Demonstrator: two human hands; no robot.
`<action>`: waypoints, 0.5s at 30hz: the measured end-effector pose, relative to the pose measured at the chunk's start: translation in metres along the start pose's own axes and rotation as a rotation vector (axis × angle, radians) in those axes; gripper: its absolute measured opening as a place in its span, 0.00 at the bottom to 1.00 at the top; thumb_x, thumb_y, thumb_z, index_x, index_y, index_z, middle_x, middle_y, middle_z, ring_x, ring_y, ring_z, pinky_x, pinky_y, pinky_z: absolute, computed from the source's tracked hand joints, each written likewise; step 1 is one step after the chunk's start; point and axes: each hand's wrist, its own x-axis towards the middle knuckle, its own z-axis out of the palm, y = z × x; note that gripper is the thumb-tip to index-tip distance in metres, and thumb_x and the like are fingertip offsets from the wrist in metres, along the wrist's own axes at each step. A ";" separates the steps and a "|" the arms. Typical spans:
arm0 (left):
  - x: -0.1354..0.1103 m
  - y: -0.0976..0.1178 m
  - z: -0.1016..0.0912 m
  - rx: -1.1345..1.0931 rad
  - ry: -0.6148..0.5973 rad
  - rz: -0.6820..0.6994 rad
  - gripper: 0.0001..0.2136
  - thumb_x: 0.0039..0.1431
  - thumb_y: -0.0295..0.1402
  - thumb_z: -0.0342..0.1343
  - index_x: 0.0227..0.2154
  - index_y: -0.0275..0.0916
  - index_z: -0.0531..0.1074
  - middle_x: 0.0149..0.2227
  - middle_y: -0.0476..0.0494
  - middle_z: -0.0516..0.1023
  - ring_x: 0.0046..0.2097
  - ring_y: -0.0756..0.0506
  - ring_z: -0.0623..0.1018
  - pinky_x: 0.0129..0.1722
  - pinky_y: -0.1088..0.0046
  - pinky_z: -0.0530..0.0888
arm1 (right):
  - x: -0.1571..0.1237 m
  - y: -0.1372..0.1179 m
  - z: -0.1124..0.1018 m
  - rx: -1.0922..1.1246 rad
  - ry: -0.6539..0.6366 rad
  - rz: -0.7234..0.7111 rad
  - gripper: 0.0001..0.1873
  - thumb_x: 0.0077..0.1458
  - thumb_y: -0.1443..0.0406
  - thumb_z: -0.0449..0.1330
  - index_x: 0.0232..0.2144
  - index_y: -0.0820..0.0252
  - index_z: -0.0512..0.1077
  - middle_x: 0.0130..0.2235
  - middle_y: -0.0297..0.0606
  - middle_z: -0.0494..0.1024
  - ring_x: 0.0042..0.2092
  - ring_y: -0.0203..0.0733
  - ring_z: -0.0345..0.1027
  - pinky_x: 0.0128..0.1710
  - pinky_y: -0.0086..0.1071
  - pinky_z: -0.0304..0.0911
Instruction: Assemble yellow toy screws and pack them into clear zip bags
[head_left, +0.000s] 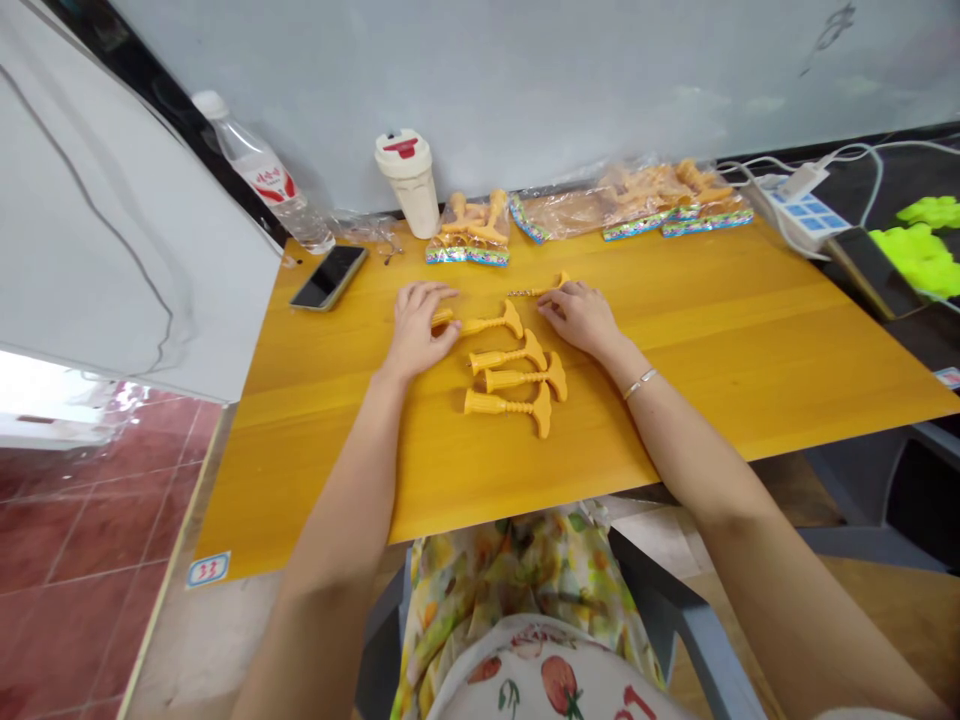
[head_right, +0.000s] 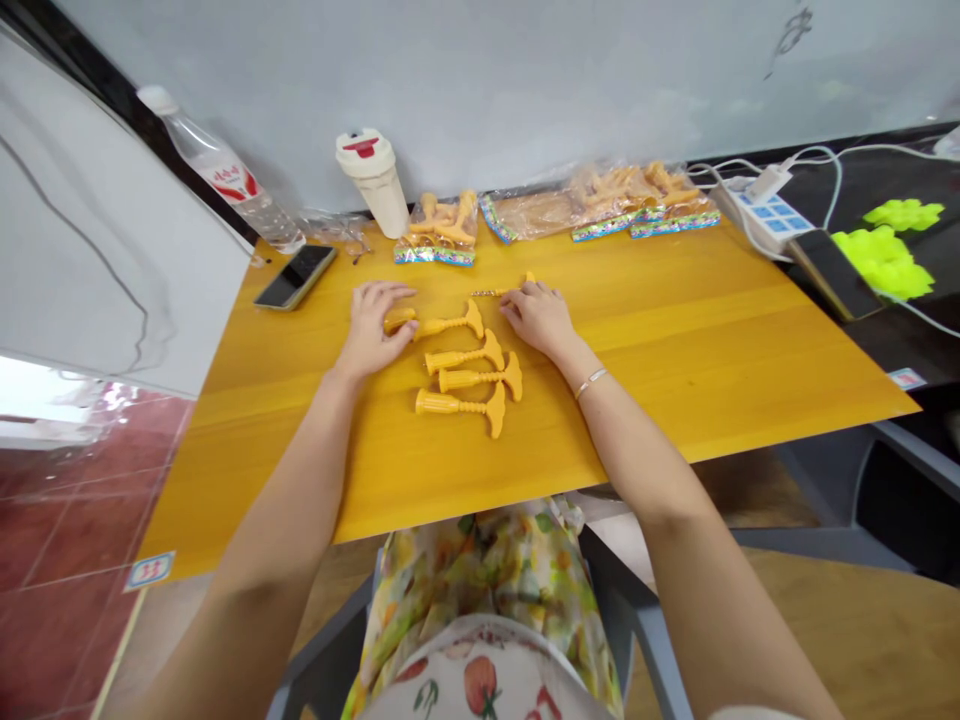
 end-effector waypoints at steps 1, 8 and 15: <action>0.000 0.002 0.000 0.026 -0.044 0.015 0.19 0.56 0.37 0.60 0.51 0.44 0.73 0.56 0.39 0.73 0.62 0.33 0.65 0.67 0.47 0.56 | 0.000 -0.001 0.000 0.014 0.001 -0.005 0.15 0.64 0.60 0.54 0.44 0.58 0.78 0.43 0.52 0.77 0.48 0.59 0.67 0.46 0.50 0.63; -0.001 -0.002 0.007 0.128 -0.161 0.061 0.12 0.59 0.40 0.59 0.44 0.45 0.76 0.56 0.42 0.75 0.68 0.30 0.60 0.69 0.39 0.41 | 0.002 -0.011 0.001 0.170 0.102 -0.041 0.17 0.65 0.60 0.51 0.44 0.59 0.78 0.40 0.47 0.77 0.46 0.53 0.69 0.49 0.45 0.64; 0.005 0.017 0.000 0.083 -0.056 0.096 0.13 0.66 0.41 0.52 0.49 0.45 0.73 0.53 0.41 0.77 0.65 0.36 0.66 0.70 0.47 0.48 | 0.003 -0.021 0.002 0.778 0.029 0.082 0.28 0.59 0.43 0.56 0.48 0.57 0.75 0.37 0.40 0.79 0.37 0.43 0.69 0.41 0.39 0.68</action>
